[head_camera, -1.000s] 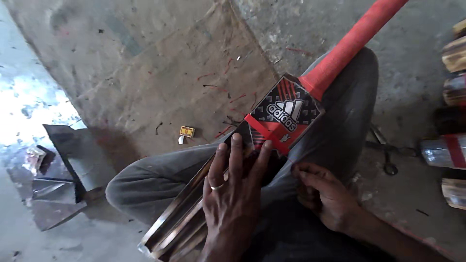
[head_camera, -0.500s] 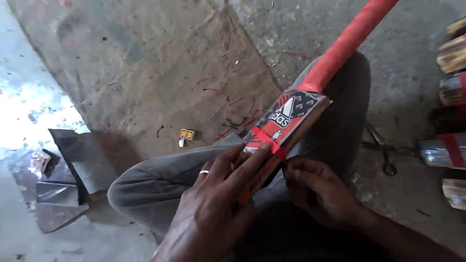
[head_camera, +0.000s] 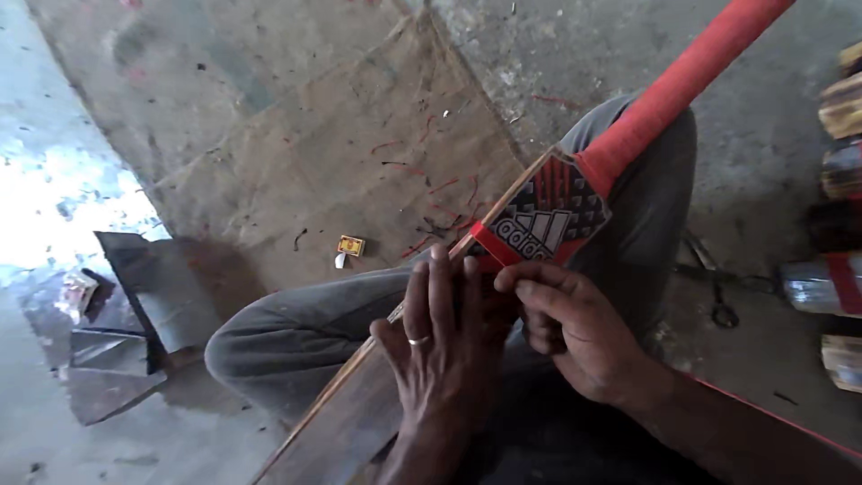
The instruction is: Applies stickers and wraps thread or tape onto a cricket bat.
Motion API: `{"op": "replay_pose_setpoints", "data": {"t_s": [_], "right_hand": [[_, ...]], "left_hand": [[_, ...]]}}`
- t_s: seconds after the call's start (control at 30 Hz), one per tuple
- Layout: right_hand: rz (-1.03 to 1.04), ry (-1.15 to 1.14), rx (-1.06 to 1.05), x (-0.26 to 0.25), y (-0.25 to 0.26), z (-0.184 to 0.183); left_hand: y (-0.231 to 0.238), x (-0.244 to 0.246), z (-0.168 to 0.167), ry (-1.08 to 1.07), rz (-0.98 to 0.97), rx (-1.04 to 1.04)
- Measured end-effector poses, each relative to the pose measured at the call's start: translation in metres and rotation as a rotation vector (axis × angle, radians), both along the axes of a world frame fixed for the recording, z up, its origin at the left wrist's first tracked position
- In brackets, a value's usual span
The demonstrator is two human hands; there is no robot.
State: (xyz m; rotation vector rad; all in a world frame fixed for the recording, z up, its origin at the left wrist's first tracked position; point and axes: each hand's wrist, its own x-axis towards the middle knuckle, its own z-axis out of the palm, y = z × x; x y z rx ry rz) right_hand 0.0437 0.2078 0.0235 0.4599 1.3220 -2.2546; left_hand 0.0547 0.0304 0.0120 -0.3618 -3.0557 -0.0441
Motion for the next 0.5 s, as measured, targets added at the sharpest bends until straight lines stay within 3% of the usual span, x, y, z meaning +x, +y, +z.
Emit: {"op": "replay_pose_setpoints", "data": {"t_s": [0.17, 0.4, 0.5], "right_hand": [[-0.006, -0.062, 0.144, 0.044, 0.031, -0.025], [-0.042, -0.06, 0.019, 0.067, 0.046, -0.038], [-0.013, -0.035, 0.009, 0.061, 0.045, -0.033]], "left_hand": [[0.004, -0.009, 0.0, -0.106, -0.007, 0.069], [-0.004, -0.017, 0.006, -0.126, -0.065, 0.135], [-0.009, -0.023, 0.019, -0.238, -0.129, 0.202]]}}
